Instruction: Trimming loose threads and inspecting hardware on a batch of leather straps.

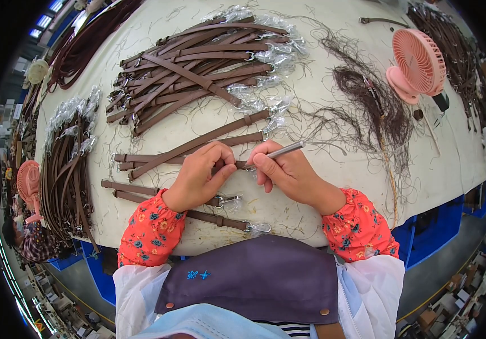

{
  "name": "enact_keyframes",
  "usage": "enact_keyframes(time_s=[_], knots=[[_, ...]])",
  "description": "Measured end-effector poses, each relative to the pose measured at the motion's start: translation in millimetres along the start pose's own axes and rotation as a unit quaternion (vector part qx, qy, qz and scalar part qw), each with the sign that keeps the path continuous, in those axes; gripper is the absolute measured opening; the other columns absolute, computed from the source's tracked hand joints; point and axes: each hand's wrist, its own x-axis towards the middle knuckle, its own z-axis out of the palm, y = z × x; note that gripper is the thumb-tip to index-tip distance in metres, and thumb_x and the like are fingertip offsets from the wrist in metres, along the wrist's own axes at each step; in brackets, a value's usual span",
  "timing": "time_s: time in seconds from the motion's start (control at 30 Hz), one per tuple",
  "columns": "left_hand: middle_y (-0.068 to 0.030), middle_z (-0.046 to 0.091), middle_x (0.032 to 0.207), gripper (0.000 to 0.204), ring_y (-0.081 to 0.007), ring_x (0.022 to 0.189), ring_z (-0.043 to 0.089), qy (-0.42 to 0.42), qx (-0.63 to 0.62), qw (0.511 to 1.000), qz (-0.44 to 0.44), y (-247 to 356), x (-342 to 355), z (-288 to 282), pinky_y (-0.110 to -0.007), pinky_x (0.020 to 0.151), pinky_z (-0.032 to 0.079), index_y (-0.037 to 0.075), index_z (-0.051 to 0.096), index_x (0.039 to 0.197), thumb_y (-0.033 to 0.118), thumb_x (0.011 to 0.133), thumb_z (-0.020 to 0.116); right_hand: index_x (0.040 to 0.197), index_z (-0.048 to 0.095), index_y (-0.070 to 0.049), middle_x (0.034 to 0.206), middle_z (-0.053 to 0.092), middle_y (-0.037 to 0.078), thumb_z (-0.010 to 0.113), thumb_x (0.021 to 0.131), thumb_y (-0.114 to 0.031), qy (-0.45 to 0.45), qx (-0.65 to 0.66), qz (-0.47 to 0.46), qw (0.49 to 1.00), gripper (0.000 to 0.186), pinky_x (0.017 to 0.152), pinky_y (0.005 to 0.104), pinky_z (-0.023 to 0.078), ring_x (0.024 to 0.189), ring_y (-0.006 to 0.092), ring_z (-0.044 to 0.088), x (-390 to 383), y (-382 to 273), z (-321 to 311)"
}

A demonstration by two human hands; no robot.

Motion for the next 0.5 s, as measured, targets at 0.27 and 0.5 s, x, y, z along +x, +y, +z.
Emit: enact_keyframes(time_s=[0.27, 0.5], knots=[[-0.0067, 0.057, 0.09, 0.014, -0.0189, 0.076, 0.057, -0.065, -0.035, 0.989, 0.128, -6, 0, -13, -0.028, 0.068, 0.049, 0.003, 0.06, 0.093, 0.002, 0.083, 0.068, 0.103, 0.058, -0.003, 0.069, 0.059, 0.001, 0.045, 0.106, -0.025, 0.018, 0.022, -0.019, 0.999, 0.026, 0.051, 0.0213, 0.046, 0.056, 0.0075, 0.056, -1, 4, 2], [-0.007, 0.057, 0.094, 0.013, -0.0176, 0.075, 0.058, 0.043, 0.029, 0.999, 0.0, -1, 4, 8, -0.03, 0.065, 0.048, 0.004, 0.063, 0.096, 0.001, 0.085, 0.065, 0.104, 0.056, -0.002, 0.071, 0.059, 0.003, 0.045, 0.106, -0.024, 0.033, 0.041, -0.01, 0.999, 0.025, 0.052, 0.022, 0.046, 0.056, 0.0079, 0.056, 0, 6, 2]])
